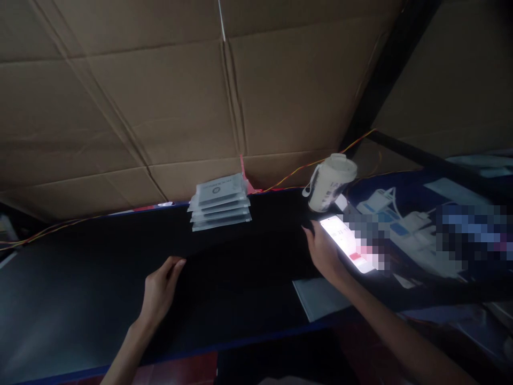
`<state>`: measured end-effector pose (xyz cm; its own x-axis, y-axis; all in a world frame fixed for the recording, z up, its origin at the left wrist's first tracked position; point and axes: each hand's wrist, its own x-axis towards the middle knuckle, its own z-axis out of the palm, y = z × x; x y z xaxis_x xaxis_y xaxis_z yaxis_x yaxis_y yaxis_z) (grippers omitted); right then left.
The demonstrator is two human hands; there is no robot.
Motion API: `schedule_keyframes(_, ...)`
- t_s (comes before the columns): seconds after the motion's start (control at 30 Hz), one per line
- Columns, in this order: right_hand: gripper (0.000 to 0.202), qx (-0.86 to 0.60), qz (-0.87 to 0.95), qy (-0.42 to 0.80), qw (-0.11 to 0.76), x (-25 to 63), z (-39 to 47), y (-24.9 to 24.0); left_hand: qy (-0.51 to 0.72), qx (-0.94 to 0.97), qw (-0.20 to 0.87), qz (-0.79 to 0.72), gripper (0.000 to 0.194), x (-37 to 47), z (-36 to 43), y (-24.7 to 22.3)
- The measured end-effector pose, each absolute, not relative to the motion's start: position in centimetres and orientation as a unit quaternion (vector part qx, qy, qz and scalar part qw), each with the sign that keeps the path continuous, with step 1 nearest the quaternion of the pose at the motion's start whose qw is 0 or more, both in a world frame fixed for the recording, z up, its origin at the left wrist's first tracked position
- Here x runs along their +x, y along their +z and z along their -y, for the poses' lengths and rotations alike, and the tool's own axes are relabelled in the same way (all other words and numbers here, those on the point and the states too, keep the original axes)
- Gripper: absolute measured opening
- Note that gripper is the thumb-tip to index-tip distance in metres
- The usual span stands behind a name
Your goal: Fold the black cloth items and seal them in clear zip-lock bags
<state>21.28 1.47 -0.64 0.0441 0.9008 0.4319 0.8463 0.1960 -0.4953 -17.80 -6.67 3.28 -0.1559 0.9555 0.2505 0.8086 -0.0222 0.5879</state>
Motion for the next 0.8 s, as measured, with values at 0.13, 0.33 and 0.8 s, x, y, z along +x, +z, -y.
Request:
schedule_keyframes(0.13,0.040,-0.635,0.668,0.053,0.384,21.5,-1.1,-0.2,0.323,0.650,0.040,-0.687,0.033,-17.9,6.8,2.4)
schedule_keyframes(0.33,0.039,-0.620,0.703,0.051,0.344,20.6,-0.8,0.5,0.296,0.663,-0.001,-0.687,0.032,-17.6,6.1,2.1)
schedule_keyframes(0.8,0.031,-0.681,0.716,-0.023,0.151,19.1,-2.4,-0.8,0.085,0.640,0.046,-0.762,0.030,-18.6,4.4,2.8)
